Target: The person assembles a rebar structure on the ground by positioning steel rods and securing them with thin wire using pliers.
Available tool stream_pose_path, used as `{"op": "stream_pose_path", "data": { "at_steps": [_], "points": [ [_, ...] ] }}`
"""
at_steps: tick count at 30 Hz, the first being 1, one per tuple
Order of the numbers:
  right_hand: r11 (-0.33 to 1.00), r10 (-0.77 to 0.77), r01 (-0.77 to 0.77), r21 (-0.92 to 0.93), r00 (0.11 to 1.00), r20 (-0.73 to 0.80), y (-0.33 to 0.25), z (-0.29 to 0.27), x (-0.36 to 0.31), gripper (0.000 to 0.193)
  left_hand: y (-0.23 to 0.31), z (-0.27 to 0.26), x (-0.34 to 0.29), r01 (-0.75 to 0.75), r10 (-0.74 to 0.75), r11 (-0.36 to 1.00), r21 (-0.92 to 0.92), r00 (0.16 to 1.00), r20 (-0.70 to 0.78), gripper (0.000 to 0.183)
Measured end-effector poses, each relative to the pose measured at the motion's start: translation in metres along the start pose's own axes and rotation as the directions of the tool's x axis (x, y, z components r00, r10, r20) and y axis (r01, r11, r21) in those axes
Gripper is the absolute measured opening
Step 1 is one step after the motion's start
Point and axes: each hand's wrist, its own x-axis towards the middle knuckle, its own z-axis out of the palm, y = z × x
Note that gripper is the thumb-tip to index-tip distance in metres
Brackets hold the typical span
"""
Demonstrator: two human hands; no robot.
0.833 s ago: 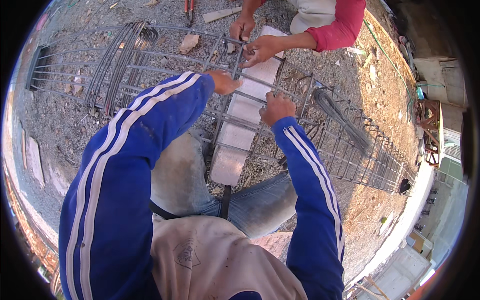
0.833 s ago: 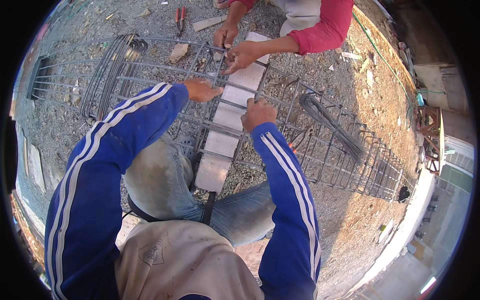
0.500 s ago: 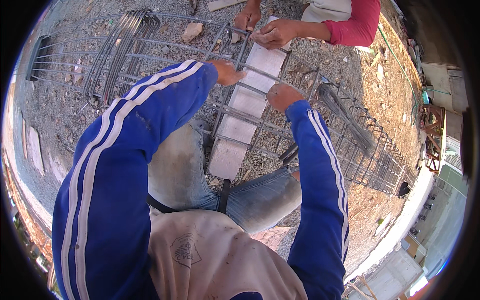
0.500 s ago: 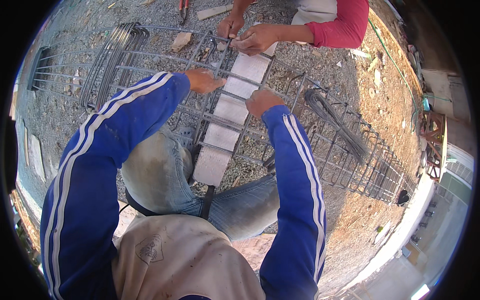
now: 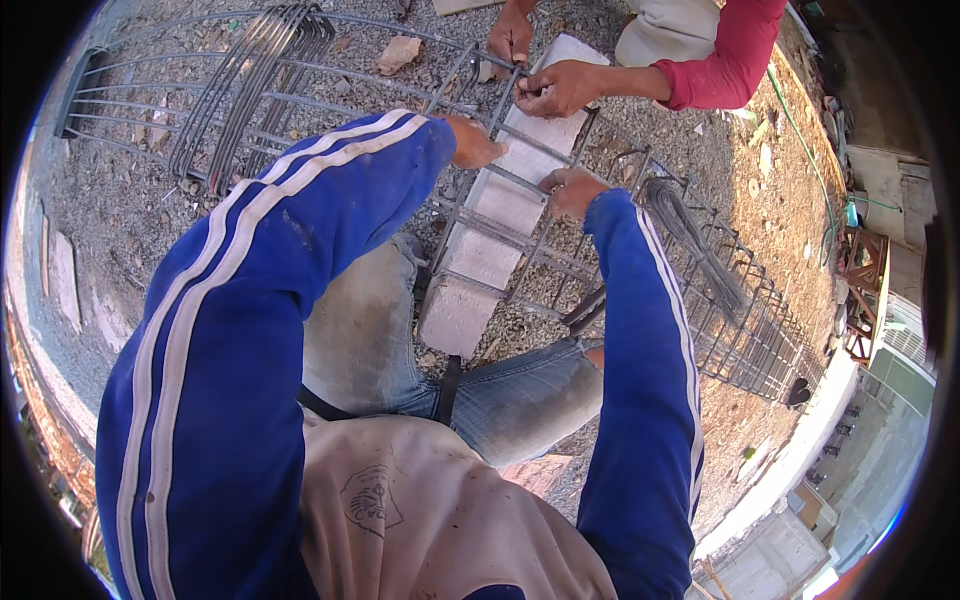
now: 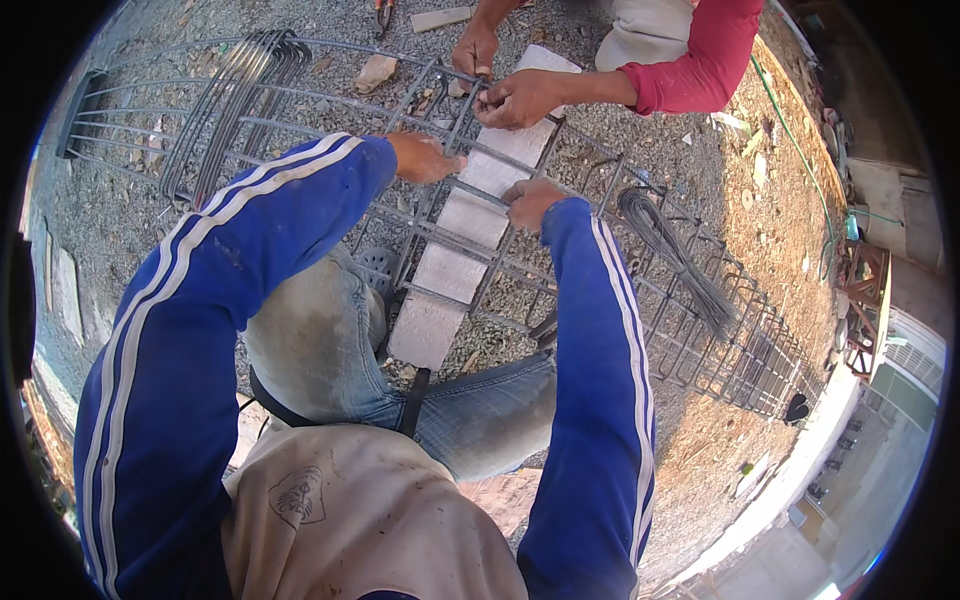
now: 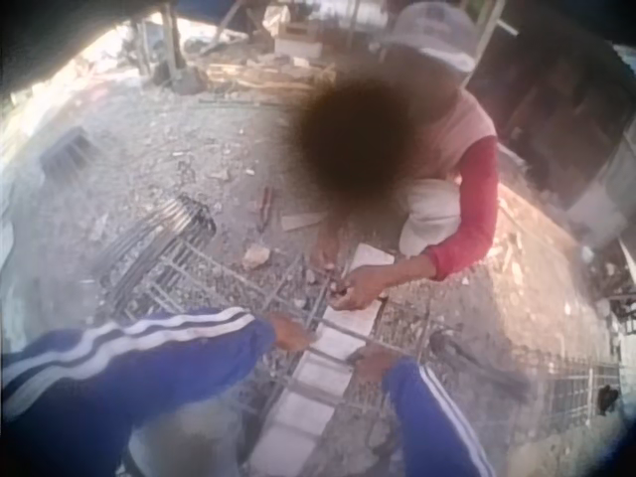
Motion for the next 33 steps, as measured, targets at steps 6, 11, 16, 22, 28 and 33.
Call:
{"op": "stream_pose_path", "data": {
  "at_steps": [6,11,16,22,28,33],
  "points": [
    [0.993,0.062,-0.061,0.102,0.998,0.0,-0.001,0.004,0.004,0.048,0.0,0.0,0.006,0.009,-0.009,1.0,0.005,1.0,0.023,0.078],
    [0.999,-0.051,0.052,0.013,0.998,-0.031,-0.002,0.007,-0.005,0.044,-0.001,0.002,0.008,-0.012,0.011,1.0,0.023,1.0,0.026,0.077],
    [0.994,0.041,-0.042,-0.103,0.999,-0.015,0.005,0.009,0.007,0.048,0.004,-0.004,0.005,-0.007,0.005,0.999,0.031,0.998,0.056,0.075],
    [0.925,0.111,-0.115,-0.363,0.993,-0.032,-0.02,0.009,0.007,0.042,-0.003,0.004,0.013,-0.029,0.027,0.998,0.052,0.999,0.026,0.073],
    [0.986,0.065,-0.076,-0.146,0.995,-0.079,0.004,0.01,0.022,0.029,0.001,0.002,0.014,-0.002,0.001,0.998,0.058,1.0,0.022,0.073],
    [0.997,-0.074,0.072,0.023,0.995,0.06,0.016,0.004,0.024,0.029,0.0,0.001,0.013,-0.009,0.007,0.999,0.041,0.999,0.046,0.073]
  ]
}}
